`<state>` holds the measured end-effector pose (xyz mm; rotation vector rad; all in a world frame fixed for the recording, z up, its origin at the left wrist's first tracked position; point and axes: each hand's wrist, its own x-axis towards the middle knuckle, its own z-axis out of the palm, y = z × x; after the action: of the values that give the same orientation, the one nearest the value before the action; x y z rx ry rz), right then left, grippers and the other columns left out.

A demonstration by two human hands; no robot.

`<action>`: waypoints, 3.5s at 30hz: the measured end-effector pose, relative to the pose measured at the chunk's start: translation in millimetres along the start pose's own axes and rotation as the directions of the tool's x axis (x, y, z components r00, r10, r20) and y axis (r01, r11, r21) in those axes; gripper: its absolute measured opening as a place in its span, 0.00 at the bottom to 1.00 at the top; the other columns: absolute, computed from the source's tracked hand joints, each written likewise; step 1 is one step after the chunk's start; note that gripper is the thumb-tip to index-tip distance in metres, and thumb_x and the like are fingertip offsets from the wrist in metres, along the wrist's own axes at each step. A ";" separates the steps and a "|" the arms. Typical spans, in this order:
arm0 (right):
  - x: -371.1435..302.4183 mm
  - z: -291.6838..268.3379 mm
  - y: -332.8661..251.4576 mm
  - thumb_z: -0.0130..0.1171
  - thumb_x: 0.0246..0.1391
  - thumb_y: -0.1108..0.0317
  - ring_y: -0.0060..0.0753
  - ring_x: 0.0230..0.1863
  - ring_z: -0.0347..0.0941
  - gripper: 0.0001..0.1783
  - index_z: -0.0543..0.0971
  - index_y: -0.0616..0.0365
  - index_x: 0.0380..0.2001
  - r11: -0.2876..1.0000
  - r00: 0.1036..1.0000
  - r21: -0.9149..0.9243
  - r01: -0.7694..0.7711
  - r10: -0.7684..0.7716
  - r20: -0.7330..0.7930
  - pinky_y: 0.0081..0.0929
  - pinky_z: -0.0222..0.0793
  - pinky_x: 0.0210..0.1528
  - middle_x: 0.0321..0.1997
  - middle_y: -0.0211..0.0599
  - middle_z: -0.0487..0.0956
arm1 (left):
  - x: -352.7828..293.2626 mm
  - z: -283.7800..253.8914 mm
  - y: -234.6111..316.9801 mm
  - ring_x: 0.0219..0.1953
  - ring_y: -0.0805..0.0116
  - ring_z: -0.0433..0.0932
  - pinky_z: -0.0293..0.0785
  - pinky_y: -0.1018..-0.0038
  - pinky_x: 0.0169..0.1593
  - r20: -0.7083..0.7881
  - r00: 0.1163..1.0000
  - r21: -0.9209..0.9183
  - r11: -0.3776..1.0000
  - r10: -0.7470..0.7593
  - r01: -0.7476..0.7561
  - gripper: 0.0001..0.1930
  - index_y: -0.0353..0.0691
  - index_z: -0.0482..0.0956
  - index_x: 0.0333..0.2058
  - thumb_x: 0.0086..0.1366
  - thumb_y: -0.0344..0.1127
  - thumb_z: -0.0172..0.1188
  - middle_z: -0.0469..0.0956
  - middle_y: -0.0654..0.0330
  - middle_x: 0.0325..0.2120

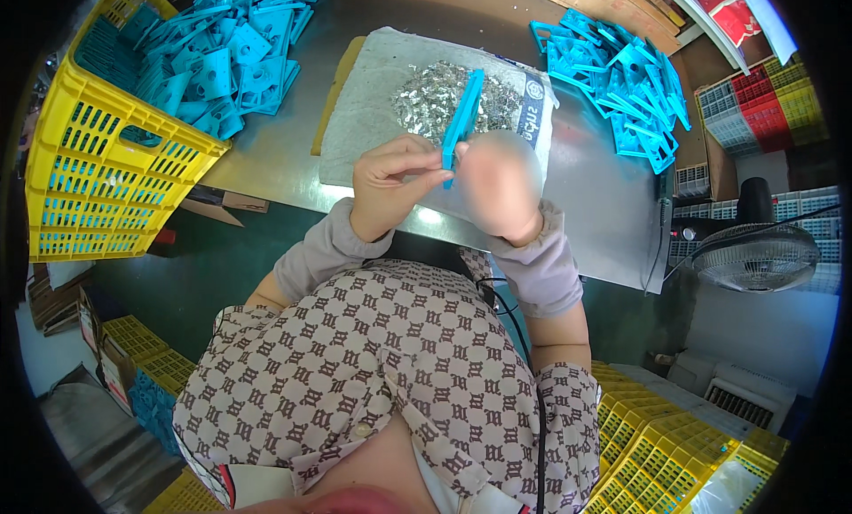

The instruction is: Assembling small metal components into blue plastic housings at a workstation.

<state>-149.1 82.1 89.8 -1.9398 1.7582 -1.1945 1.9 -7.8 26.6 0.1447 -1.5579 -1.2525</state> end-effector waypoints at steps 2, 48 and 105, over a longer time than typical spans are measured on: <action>-1.4 2.7 -1.5 0.58 0.55 0.78 0.48 0.26 0.68 0.08 0.72 0.64 0.23 0.996 0.994 0.083 -0.042 0.050 -0.099 0.36 0.65 0.31 0.24 0.44 0.70 | -2.7 2.6 -1.2 0.32 0.71 0.80 0.75 0.78 0.35 -0.020 0.999 -0.075 0.997 -0.031 0.029 0.12 0.31 0.86 0.38 0.53 0.18 0.70 0.82 0.56 0.29; 6.5 6.1 -0.2 0.66 0.44 0.82 0.44 0.31 0.76 0.10 0.78 0.63 0.32 0.952 0.931 -0.152 0.267 -0.296 -0.214 0.33 0.73 0.35 0.29 0.41 0.78 | -5.6 -2.0 1.0 0.43 0.65 0.82 0.83 0.70 0.47 0.047 0.924 -0.316 0.872 -0.379 0.373 0.11 0.29 0.83 0.40 0.57 0.17 0.67 0.81 0.51 0.41; 78.7 -242.2 304.0 0.56 0.67 0.58 0.23 0.17 0.62 0.16 0.69 0.54 0.28 0.385 0.254 0.920 0.069 0.885 -0.389 0.23 0.55 0.17 0.20 0.31 0.71 | 12.4 -36.0 -15.2 0.51 0.50 0.76 0.76 0.61 0.52 0.369 0.918 0.731 0.565 0.145 -0.383 0.23 0.34 0.77 0.48 0.51 0.24 0.71 0.77 0.53 0.46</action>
<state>-539.7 17.5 67.3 0.0938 1.3502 -2.3737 17.0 -45.0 18.2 0.3004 -2.2074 -0.2447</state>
